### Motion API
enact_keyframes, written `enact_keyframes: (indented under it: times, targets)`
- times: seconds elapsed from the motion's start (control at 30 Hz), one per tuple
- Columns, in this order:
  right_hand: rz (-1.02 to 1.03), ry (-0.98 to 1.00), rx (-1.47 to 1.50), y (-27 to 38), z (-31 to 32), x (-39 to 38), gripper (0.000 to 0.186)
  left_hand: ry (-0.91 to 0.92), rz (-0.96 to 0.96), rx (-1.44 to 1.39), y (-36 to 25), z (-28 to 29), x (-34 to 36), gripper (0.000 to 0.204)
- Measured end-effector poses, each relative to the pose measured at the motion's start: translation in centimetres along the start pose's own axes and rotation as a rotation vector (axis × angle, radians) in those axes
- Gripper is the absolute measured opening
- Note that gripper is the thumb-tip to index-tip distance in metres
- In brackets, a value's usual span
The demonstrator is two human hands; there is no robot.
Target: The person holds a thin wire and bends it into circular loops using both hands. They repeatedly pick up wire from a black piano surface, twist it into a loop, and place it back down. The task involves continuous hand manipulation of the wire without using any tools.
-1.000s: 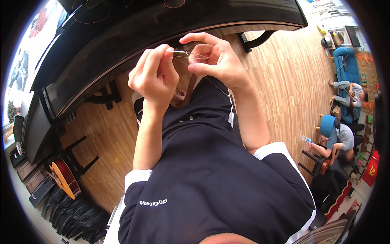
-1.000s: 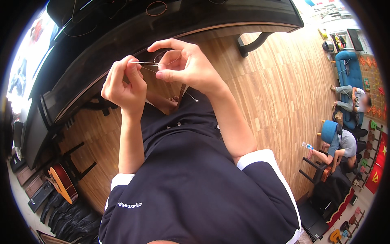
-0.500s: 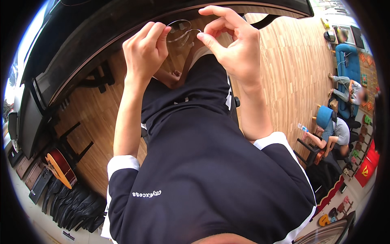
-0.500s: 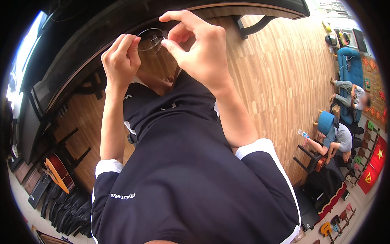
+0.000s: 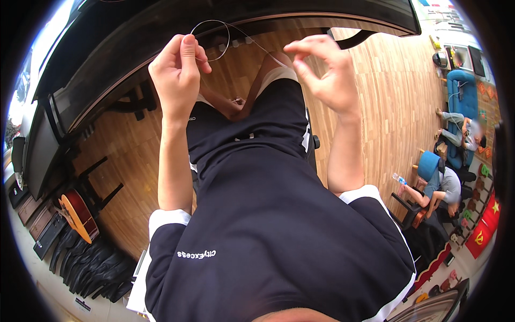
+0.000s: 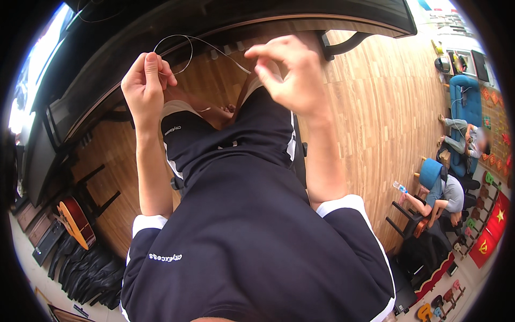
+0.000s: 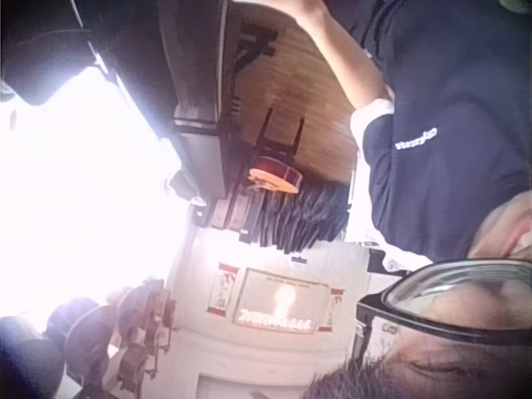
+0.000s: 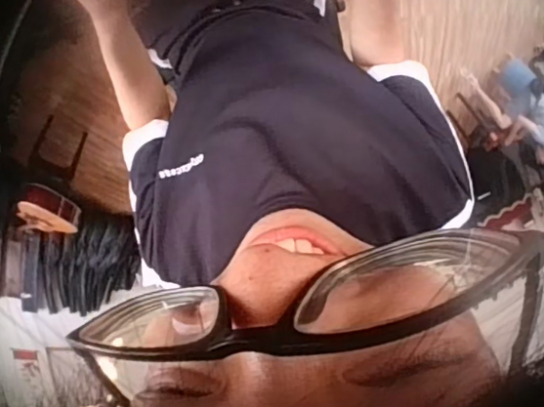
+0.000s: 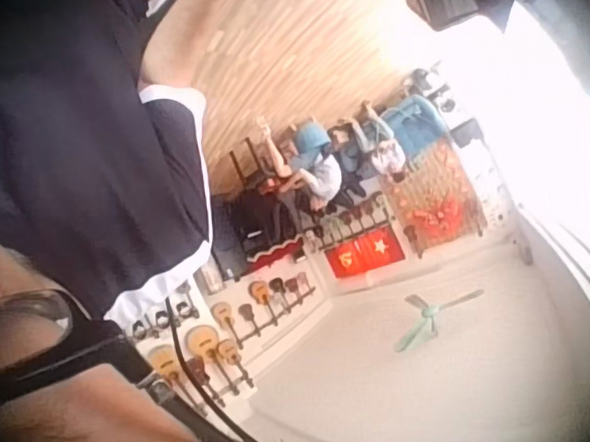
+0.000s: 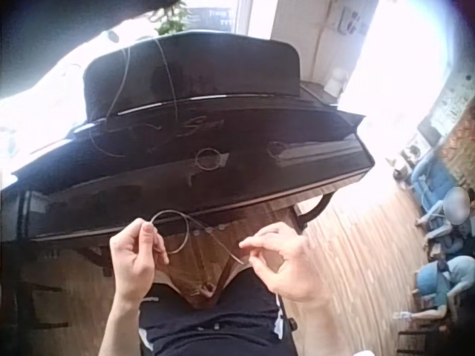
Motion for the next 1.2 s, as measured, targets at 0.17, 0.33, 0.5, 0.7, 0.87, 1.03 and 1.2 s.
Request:
enact_keyframes:
  times: [0.17, 0.33, 0.5, 0.7, 0.87, 1.03, 1.2]
  targets:
    - [-0.101, 0.129, 0.175, -1.1, -4.9, -1.3, 0.023, -0.027, -0.045, 0.119, 0.0, -0.6, -0.3, 0.033]
    - [-0.388, 0.369, 0.542, -4.1, -8.6, -2.7, 0.047, -0.161, -0.242, 0.465, 0.7, -0.6, -0.3, 0.023]
    - [-0.544, 0.388, 0.64, -5.5, -10.1, -3.5, 0.05, -0.213, -0.278, 0.503, 0.6, -0.6, -0.4, 0.022]
    - [-0.58, 0.399, 0.857, -5.6, -12.2, -4.1, 0.041, -0.096, -0.061, 0.296, 1.8, -0.7, -0.6, 0.027]
    - [-0.693, 0.408, 1.097, -6.2, -12.0, -4.4, 0.023, -0.089, -0.041, 0.266, 1.9, -0.9, -1.6, 0.027]
    - [-0.379, 0.906, 0.801, -1.8, -9.1, -4.4, 0.037, -0.139, -0.074, 0.28, 1.6, -0.2, -1.9, 0.021]
    - [-0.476, 0.65, 0.638, 2.4, -4.0, -2.5, 0.019, -0.144, -0.158, 0.299, 0.9, 1.0, -2.1, 0.019]
Point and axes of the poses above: each hand's wrist, its own x-axis towards the middle knuckle, its own z-axis out of the back of the hand, y = z × x, the point moved 5 cm from there along x, towards the middle knuckle, and after that the axes turned 8 degrees about x, right-handed, at the moved point
